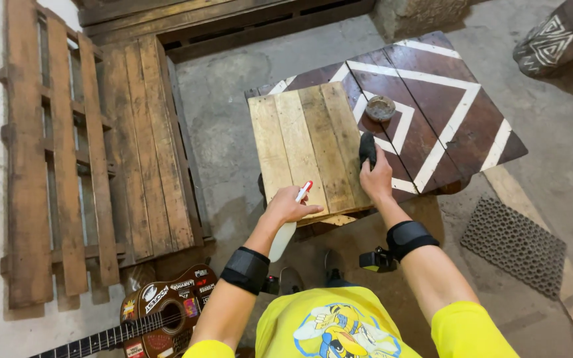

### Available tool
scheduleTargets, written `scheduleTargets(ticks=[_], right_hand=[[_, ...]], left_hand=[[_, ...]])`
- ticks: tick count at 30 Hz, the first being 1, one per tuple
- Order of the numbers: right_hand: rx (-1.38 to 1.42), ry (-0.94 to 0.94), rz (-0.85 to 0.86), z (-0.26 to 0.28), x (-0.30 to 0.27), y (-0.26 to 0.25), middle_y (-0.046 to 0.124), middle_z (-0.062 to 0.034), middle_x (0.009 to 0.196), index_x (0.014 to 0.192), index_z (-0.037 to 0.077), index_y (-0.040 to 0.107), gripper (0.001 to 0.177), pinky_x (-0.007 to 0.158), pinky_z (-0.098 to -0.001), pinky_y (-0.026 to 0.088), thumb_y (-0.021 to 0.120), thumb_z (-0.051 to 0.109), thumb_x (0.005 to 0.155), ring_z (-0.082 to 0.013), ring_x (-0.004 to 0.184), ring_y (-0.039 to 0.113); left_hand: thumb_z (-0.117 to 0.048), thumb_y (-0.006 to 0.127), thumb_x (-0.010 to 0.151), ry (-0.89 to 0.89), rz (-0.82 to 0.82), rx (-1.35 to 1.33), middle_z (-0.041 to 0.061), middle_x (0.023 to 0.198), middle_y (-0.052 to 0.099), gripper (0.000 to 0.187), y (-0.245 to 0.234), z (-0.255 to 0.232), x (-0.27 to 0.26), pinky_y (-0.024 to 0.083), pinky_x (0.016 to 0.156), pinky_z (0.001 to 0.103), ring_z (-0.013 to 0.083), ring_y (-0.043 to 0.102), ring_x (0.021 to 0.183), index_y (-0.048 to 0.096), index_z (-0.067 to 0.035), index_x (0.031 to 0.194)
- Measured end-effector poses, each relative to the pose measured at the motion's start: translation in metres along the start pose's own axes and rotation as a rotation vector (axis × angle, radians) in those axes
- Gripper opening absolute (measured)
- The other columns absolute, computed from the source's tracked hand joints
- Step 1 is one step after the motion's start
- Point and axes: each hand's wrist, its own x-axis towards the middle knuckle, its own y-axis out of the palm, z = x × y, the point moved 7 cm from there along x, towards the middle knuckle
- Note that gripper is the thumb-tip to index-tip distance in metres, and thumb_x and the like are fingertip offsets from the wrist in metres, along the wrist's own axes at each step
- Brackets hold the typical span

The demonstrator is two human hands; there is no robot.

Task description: The recorder cleans and polishes a small wooden board using a spray bottle and a cloth.

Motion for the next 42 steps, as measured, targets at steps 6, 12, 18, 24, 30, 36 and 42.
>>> scheduleTargets(ticks=[6, 12, 18, 24, 30, 36, 42], right_hand=[[0.021, -0.006, -0.051, -0.009, 0.005, -0.01, 0.065, -0.0287, 0.128, 0.145, 0.004, 0.053, 0.052, 0.099, -0.0505, 0.049, 0.056, 0.013, 0.094, -0.0467, 0.12, 0.061], [0.018, 0.057, -0.084, -0.021, 0.011, -0.032, 0.062, -0.0315, 0.129, 0.146, 0.0, 0.049, 0.051, 0.097, -0.0514, 0.048, 0.056, 0.016, 0.098, -0.048, 0.119, 0.06], [0.027, 0.024, -0.125, -0.027, 0.01, -0.036, 0.066, -0.0306, 0.127, 0.145, 0.001, 0.051, 0.05, 0.099, -0.0498, 0.05, 0.057, 0.015, 0.097, -0.0468, 0.119, 0.063], [0.059, -0.02, -0.108, -0.025, 0.009, -0.028, 0.065, -0.0312, 0.127, 0.143, 0.0, 0.052, 0.051, 0.1, -0.0492, 0.05, 0.059, 0.014, 0.094, -0.047, 0.118, 0.063], [0.039, -0.017, -0.065, -0.02, 0.006, -0.007, 0.066, -0.03, 0.126, 0.141, -0.001, 0.055, 0.05, 0.1, -0.0486, 0.05, 0.059, 0.013, 0.094, -0.0469, 0.119, 0.062], [0.081, -0.104, -0.041, -0.005, -0.005, 0.012, 0.065, -0.0297, 0.128, 0.141, -0.001, 0.054, 0.049, 0.103, -0.0477, 0.05, 0.057, 0.012, 0.094, -0.0458, 0.12, 0.063], [-0.004, -0.013, 0.183, 0.007, -0.012, 0.043, 0.052, -0.0289, 0.146, 0.155, 0.003, 0.041, 0.061, 0.11, -0.0547, 0.045, 0.056, 0.016, 0.097, -0.0467, 0.132, 0.052]], left_hand=[[-0.067, 0.082, 0.068, -0.097, -0.013, 0.035, 0.015, 0.076, 0.073, 0.061, 0.0, -0.035, -0.002, 0.055, 0.07, 0.045, 0.0346, 0.071, 0.075, 0.071, -0.007, 0.076], [-0.067, 0.087, 0.061, 0.006, 0.035, 0.061, 0.016, 0.073, 0.072, 0.065, 0.011, -0.047, 0.013, 0.055, 0.067, 0.044, 0.034, 0.072, 0.073, 0.071, -0.006, 0.073], [-0.068, 0.084, 0.062, 0.029, 0.084, 0.057, 0.015, 0.071, 0.072, 0.062, 0.026, -0.043, 0.016, 0.054, 0.066, 0.044, 0.035, 0.07, 0.071, 0.073, -0.009, 0.073], [-0.069, 0.085, 0.061, -0.119, 0.07, 0.143, 0.016, 0.077, 0.072, 0.062, 0.012, -0.026, -0.008, 0.053, 0.069, 0.044, 0.0354, 0.069, 0.076, 0.074, -0.012, 0.081], [-0.063, 0.091, 0.055, -0.026, 0.002, -0.002, 0.015, 0.076, 0.073, 0.064, 0.009, 0.017, -0.016, 0.056, 0.067, 0.041, 0.0333, 0.072, 0.073, 0.07, -0.008, 0.079], [-0.067, 0.085, 0.067, -0.175, -0.101, 0.068, 0.013, 0.077, 0.073, 0.061, -0.023, 0.014, -0.05, 0.054, 0.069, 0.043, 0.0328, 0.07, 0.074, 0.07, -0.009, 0.079], [-0.062, 0.085, 0.061, -0.117, -0.171, -0.062, 0.012, 0.073, 0.073, 0.06, -0.038, 0.039, -0.06, 0.056, 0.064, 0.043, 0.0319, 0.073, 0.07, 0.068, -0.007, 0.077]])
